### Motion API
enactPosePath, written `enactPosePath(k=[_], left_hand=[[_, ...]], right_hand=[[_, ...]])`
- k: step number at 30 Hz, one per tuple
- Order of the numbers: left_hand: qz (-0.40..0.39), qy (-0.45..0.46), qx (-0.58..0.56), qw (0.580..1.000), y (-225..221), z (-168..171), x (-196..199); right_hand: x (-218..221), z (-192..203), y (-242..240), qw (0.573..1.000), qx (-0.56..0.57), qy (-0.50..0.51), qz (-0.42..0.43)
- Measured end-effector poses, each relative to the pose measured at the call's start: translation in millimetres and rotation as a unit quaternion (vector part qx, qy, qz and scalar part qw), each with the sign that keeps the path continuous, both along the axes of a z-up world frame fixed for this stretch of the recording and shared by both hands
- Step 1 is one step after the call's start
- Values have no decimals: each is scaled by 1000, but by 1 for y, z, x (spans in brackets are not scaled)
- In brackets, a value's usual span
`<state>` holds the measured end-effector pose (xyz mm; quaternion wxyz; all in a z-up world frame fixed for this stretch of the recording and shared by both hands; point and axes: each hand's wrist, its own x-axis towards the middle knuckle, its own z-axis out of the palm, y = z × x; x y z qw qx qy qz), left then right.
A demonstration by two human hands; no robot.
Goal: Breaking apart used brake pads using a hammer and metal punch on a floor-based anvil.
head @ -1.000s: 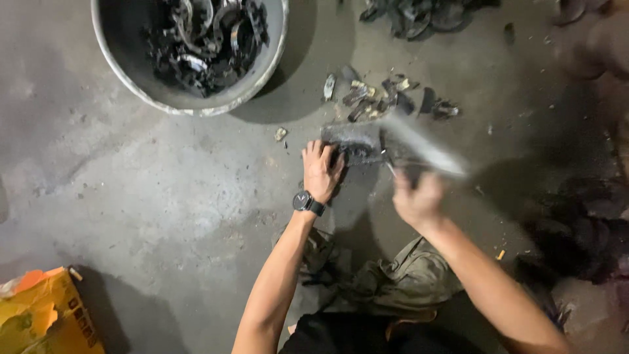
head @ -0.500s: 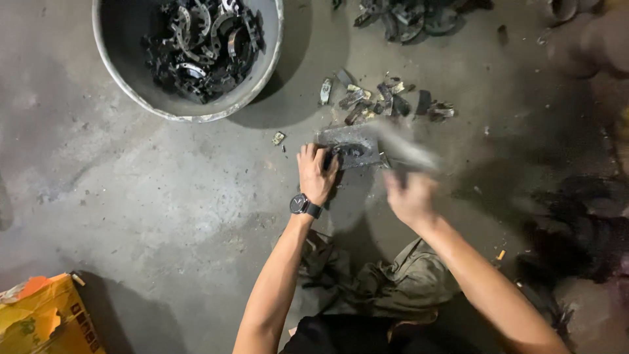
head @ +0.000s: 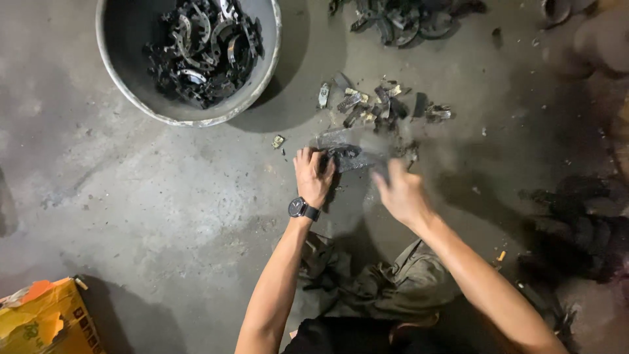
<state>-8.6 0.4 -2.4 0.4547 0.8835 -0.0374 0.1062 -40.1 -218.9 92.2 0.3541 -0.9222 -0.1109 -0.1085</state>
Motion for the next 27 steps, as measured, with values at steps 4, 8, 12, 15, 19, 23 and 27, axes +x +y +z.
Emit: enactPosePath(k=[4, 8, 12, 15, 19, 23, 27], left_hand=[[-7, -24, 12, 1000, 2, 0, -1], [3, -4, -3, 1000, 1, -2, -4], [6, 6, 5, 1000, 1, -1, -3], [4, 5, -3, 1000, -1, 0, -3], [6, -6, 7, 1000, 3, 1, -10], [0, 11, -13, 1000, 6, 1, -13], [6, 85, 9, 996, 4, 7, -14]], right_hand=[[28, 72, 20, 875, -145, 458, -53], [16, 96, 16, 967, 65, 231, -88], [-1, 25, 8, 970, 226, -83, -22], [0, -3, -2, 960, -113, 254, -39], [14, 52, 13, 901, 31, 427, -75], [5, 72, 7, 948, 52, 293, -112], [-8, 68, 4, 940, 104, 293, -142]])
